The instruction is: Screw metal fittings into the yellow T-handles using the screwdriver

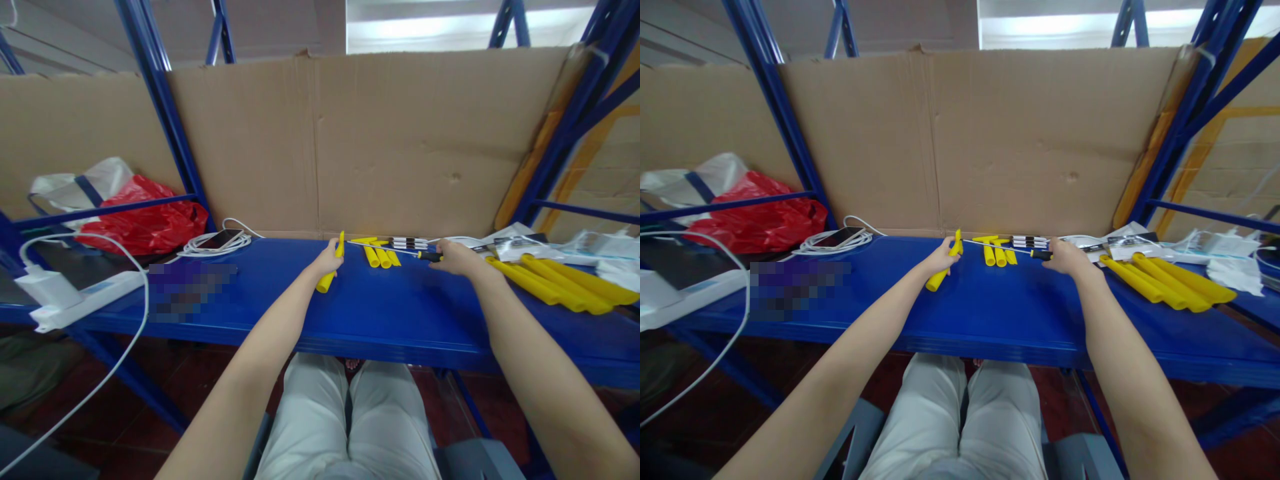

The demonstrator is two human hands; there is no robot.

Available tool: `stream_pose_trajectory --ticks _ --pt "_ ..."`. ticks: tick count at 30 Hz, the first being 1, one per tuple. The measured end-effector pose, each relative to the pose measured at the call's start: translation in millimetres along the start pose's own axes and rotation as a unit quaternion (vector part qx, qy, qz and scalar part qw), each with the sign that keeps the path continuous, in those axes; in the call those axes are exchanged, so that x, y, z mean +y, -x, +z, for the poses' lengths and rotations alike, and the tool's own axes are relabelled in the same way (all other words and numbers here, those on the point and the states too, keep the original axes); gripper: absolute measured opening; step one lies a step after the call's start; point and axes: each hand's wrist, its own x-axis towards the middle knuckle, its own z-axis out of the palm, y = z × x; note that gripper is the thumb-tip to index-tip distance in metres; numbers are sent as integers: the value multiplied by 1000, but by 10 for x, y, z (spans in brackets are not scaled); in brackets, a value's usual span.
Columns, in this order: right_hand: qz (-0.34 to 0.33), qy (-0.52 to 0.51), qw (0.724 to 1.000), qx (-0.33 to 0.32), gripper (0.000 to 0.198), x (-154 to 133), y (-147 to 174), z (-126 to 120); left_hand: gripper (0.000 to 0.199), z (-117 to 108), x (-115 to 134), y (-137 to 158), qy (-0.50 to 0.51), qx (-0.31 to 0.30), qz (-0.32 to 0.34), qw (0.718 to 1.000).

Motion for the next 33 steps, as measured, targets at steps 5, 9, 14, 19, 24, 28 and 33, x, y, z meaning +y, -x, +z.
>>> stream_pose_trajectory --ticks 5,9,14,19,24,28,33 --pt "-3 -10 1000 -29 26 -5 18 -33 62 -2 -11 -9 0 -1 -7 1000" --pt "-18 -41 997 -68 21 -12 32 -85 63 -7 -13 -10 3 1 -7 1000" --pt "-7 -13 999 -46 21 -14 15 -66 60 -13 6 13 3 -1 -7 1000" --pt "24 32 999 -6 32 -29 -2 -15 62 -9 -3 0 -3 -4 -4 1000" --pt "13 8 1000 -25 33 -19 -4 -4 62 -8 -32 -33 -3 -6 -5 1000" --pt "-8 -33 997 -64 25 -27 23 -49 62 -11 -32 -26 0 -8 -3 1000" --pt "-7 -45 997 -57 19 -34 36 -75 62 -12 -14 -1 -4 -4 -2 1000"
